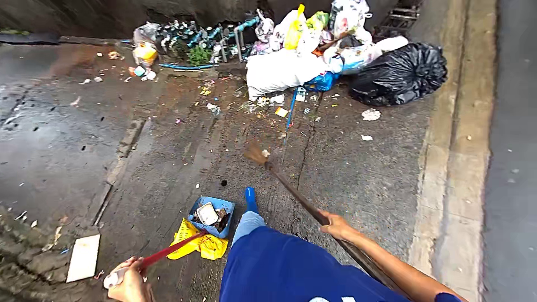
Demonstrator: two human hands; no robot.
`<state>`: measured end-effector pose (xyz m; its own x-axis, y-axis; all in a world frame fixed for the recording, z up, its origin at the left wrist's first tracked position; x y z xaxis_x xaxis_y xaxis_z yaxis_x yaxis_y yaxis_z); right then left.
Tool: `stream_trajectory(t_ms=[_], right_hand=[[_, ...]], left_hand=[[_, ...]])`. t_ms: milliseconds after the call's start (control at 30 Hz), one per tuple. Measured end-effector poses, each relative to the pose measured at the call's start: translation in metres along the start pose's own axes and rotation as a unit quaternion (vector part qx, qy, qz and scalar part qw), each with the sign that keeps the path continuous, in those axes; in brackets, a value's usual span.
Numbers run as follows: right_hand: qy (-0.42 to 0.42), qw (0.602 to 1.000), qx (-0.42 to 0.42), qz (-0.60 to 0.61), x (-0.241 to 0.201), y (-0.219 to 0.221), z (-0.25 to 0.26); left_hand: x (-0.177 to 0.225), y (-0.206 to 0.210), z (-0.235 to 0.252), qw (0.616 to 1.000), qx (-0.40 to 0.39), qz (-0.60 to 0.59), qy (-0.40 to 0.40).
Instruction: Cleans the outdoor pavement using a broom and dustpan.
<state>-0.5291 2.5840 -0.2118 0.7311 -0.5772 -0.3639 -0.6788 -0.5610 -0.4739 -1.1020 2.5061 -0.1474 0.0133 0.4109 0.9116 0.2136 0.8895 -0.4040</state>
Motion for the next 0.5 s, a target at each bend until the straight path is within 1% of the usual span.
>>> stream_trajectory(t_ms=[67, 100, 200, 233, 267, 333, 433, 500], right_hand=[[-0.005, 0.999, -0.026, -0.028, -0.016, -0.016, 0.019], [0.001, 0.998, -0.015, -0.053, -0.024, -0.036, 0.034], [0.07, 0.989, 0.052, -0.118, -0.062, -0.121, 0.093], [0.084, 0.986, 0.079, -0.121, -0.075, -0.144, 0.112], [0.091, 0.984, 0.101, -0.112, -0.088, -0.158, 0.125], [0.089, 0.986, 0.106, -0.088, -0.109, -0.164, 0.13], [0.078, 0.995, 0.062, -0.031, -0.13, -0.148, 0.104], [0.062, 0.998, 0.024, -0.006, -0.135, -0.146, 0.106]], left_hand=[[0.018, 0.067, 0.015, 0.999, -0.035, 0.007, -0.002], [0.028, 0.095, 0.02, 0.999, -0.05, 0.012, -0.009], [0.062, 0.171, 0.037, 0.996, -0.09, 0.025, 0.001], [0.072, 0.195, 0.043, 0.995, -0.102, 0.023, 0.007], [0.083, 0.217, 0.047, 0.993, -0.112, 0.023, 0.007], [0.102, 0.258, 0.052, 0.991, -0.129, 0.031, 0.012], [0.122, 0.324, 0.049, 0.986, -0.16, 0.022, 0.028], [0.135, 0.373, 0.04, 0.983, -0.178, 0.011, 0.048]])
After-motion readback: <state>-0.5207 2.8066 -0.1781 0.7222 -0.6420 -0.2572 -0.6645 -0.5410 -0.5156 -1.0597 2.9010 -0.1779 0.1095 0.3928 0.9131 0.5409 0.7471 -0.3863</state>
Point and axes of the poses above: each hand's wrist, its own z-axis towards the middle knuckle, its own y-axis out of the palm, x = y × z, the point moved 2 cm from there along z, towards the middle knuckle, and after that the axes turned 10 degrees about x, right-handed, at the moved point
